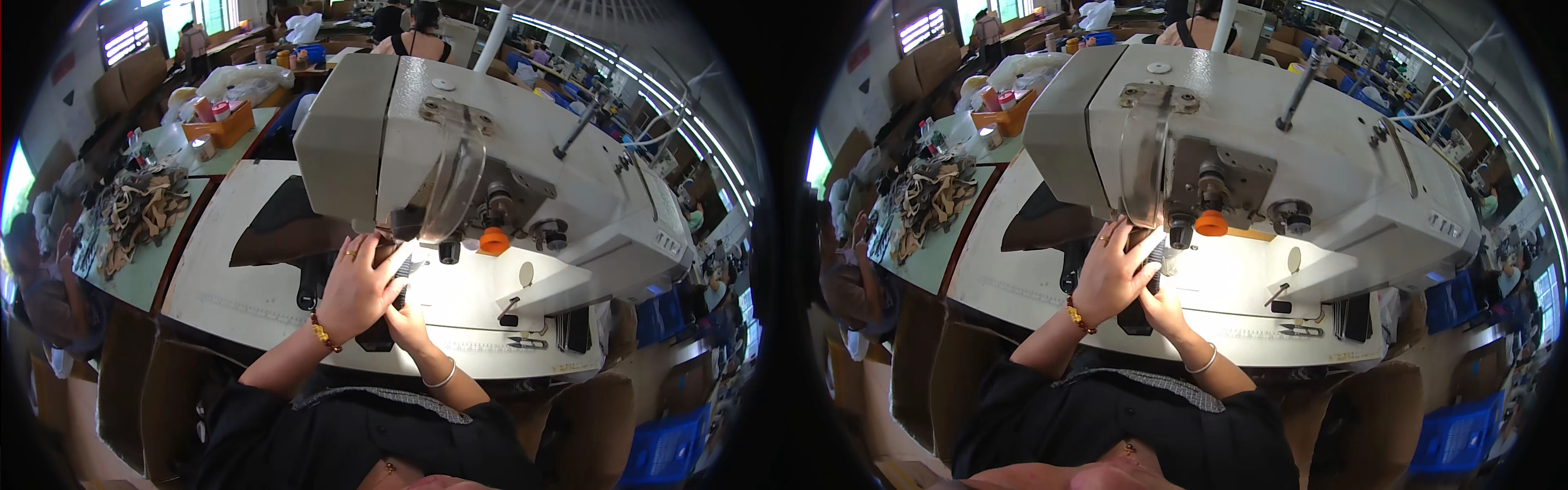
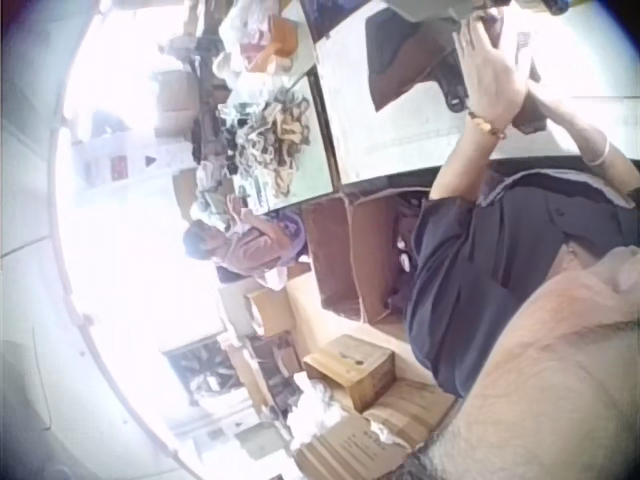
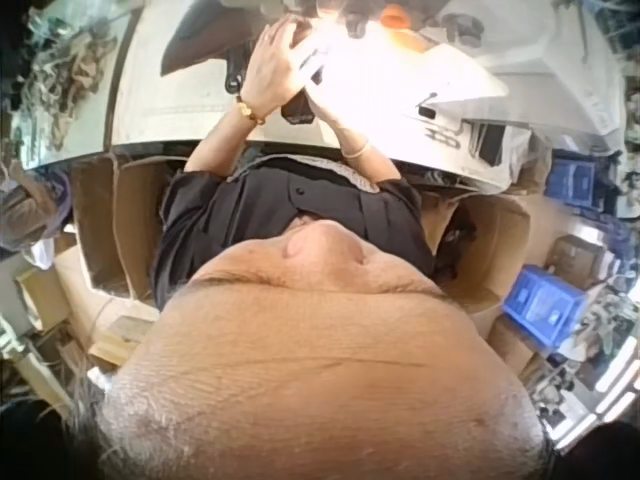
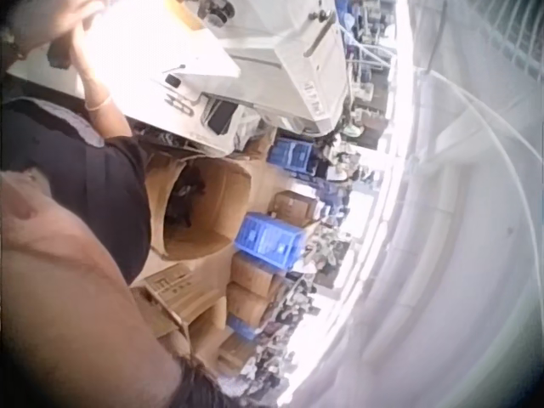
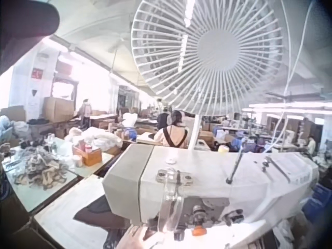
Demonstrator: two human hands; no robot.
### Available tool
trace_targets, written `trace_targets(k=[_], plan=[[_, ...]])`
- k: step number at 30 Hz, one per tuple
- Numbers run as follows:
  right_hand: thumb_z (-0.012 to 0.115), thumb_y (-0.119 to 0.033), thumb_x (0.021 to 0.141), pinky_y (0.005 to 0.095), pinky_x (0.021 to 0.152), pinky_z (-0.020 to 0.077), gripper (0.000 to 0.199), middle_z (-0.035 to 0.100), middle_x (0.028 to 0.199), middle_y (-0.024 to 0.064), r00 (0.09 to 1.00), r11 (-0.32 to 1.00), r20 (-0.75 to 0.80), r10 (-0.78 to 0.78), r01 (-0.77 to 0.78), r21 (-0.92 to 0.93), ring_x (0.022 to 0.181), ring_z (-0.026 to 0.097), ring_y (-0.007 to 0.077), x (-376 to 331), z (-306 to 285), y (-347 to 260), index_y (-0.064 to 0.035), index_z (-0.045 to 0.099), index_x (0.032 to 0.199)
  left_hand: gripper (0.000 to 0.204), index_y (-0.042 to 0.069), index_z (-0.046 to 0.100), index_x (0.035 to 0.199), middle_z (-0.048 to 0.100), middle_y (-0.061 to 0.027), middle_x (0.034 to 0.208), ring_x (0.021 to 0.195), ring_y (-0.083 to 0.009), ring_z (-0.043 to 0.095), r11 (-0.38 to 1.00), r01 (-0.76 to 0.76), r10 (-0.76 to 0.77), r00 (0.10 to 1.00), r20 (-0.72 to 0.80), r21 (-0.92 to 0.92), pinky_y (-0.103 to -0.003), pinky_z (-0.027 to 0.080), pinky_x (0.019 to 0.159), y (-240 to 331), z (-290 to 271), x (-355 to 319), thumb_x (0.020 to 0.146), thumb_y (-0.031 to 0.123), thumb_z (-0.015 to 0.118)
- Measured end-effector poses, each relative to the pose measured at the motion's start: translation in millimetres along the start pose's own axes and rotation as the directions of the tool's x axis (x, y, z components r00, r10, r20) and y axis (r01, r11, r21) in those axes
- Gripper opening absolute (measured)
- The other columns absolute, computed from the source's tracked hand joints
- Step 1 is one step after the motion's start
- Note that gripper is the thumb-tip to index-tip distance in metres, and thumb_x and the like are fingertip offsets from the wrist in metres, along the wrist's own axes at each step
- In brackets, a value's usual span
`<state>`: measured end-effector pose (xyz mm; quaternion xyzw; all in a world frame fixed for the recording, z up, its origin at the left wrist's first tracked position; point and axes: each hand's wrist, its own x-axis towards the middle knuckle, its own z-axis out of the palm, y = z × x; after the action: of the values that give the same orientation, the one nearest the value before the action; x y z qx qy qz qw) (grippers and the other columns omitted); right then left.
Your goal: The person sews a shoe upper piece using a sewing machine, places it into a box, and retrieves another shoe upper piece to sew with the sewing machine.
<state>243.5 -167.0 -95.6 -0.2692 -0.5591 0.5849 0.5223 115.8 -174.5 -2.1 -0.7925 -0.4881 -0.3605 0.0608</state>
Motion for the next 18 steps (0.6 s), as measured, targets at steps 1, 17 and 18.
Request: trace_targets(k=[1, 17, 18], plan=[[0.050, -0.007, 0.098, 0.0300, 0.092, 0.0464, 0.029, 0.061, 0.115, 0.0098, 0.999, 0.999, 0.024, 0.045, -0.046, 0.021, 0.106, 0.057, 0.0166, 2.8, 3.5, -2.6, 0.0020, 0.053, 0.126, 0.047, 0.008, 0.062, 0.123, 0.050, -0.0228, 0.127, 0.121, -0.0424, 0.047, 1.000, -0.003, 0.003, 1.000, 0.002, 0.001, -0.052, 0.034, 0.107, -3.3, -8.1, -4.9, 0.080, 0.023, 0.069], [0.060, -0.017, 0.096, 0.0247, 0.074, 0.0513, 0.021, 0.067, 0.093, 0.0028, 0.970, 0.908, 0.167, 0.174, -0.224, 0.353, 0.084, 0.061, 0.0093, -11.6, 54.2, -73.8, 0.0021, 0.064, 0.104, 0.038, 0.005, 0.064, 0.117, 0.067, -0.0178, 0.113, 0.106, -0.0335, 0.063, 0.159, 0.978, -0.712, 0.208, -0.670, 0.135, -0.043, 0.049, 0.090, -250.1, -149.8, -499.3, 0.093, 0.034, 0.058], [0.061, -0.016, 0.096, 0.0246, 0.074, 0.0513, 0.020, 0.067, 0.092, 0.0028, 0.973, 0.911, 0.143, 0.182, -0.221, 0.347, 0.083, 0.061, 0.0091, -17.4, 43.2, -81.2, 0.0016, 0.064, 0.105, 0.046, 0.008, 0.062, 0.122, 0.066, -0.0193, 0.115, 0.109, -0.0359, 0.062, -0.051, 0.977, -0.809, 0.082, -0.582, 0.209, -0.045, 0.048, 0.091, -260.6, -131.2, -546.0, 0.091, 0.042, 0.059]])
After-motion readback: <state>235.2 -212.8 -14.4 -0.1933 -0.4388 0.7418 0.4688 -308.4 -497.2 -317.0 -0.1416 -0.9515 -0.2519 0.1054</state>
